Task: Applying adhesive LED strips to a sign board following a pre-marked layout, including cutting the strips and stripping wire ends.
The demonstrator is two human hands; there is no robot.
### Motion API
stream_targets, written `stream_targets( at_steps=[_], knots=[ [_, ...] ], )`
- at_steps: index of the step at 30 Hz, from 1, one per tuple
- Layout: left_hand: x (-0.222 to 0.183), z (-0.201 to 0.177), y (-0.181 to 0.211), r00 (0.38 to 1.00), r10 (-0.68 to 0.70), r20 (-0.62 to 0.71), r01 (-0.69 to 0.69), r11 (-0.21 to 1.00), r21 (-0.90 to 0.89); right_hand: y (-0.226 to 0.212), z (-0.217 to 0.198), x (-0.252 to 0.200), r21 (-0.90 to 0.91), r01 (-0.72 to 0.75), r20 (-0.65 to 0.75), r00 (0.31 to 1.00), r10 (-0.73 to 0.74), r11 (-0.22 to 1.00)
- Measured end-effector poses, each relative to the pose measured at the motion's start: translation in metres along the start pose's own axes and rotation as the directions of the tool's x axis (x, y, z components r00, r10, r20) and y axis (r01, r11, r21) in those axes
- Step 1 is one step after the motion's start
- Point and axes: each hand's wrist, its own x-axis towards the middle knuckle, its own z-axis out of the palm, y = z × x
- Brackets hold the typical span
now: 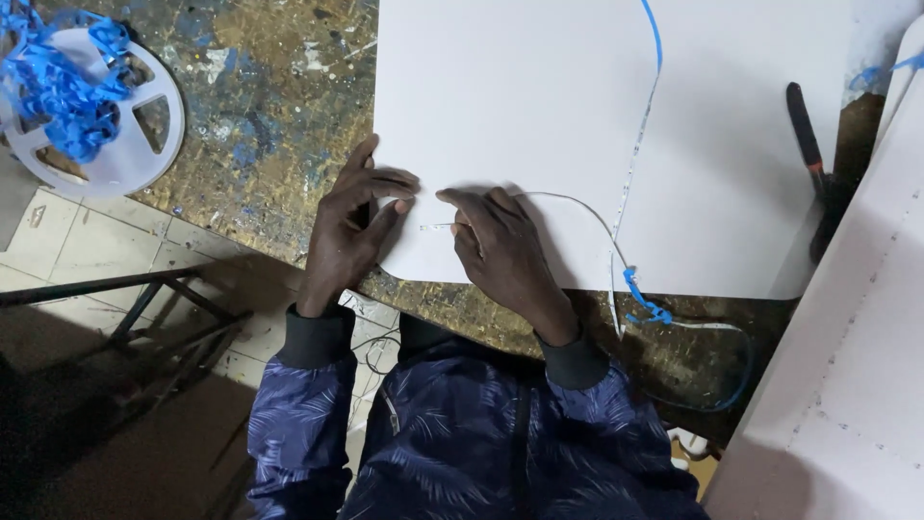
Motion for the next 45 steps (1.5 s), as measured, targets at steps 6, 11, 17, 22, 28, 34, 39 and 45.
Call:
stream_targets(
  at_steps=[6, 11, 17, 22, 28, 34, 39, 45],
  knots=[
    [-0.004, 0.002, 0.006, 0.996, -0.081, -0.028, 0.079, 0.995, -0.054, 0.002, 0.007, -0.005, 0.050, -0.011, -0.011, 1.000, 0.012, 0.999],
    [-0.008, 0.007, 0.005, 0.997, -0.076, -0.032, 0.075, 0.997, -0.027, 0.003, 0.010, -0.006, 0.014, -0.005, -0.043, 0.999, 0.005, 1.000],
    [-0.010, 0.012, 0.002, 0.999, -0.023, -0.029, 0.024, 0.999, 0.048, 0.001, 0.012, -0.006, 0.002, 0.006, -0.070, 0.998, -0.006, 1.000],
    [-0.011, 0.021, -0.012, 0.999, 0.006, -0.032, -0.002, 0.992, 0.129, -0.003, 0.013, -0.006, -0.051, -0.019, -0.043, 0.999, 0.017, 0.999],
    [-0.008, 0.020, -0.002, 0.999, -0.017, 0.048, 0.003, 0.964, 0.267, -0.005, 0.001, -0.007, -0.235, -0.066, -0.003, 0.998, 0.067, 0.970],
    [-0.008, 0.016, -0.001, 0.996, -0.029, 0.084, 0.002, 0.954, 0.301, -0.010, -0.067, 0.005, -0.257, -0.398, 0.223, 0.862, 0.454, 0.881],
    [-0.009, 0.016, -0.004, 0.993, -0.013, 0.121, -0.031, 0.935, 0.353, 0.002, -0.086, -0.015, -0.108, -0.545, 0.251, 0.794, 0.553, 0.832],
    [-0.014, 0.017, -0.010, 0.991, -0.043, 0.128, -0.009, 0.925, 0.380, 0.002, -0.080, -0.026, -0.106, -0.604, 0.242, 0.755, 0.610, 0.790]
  ],
)
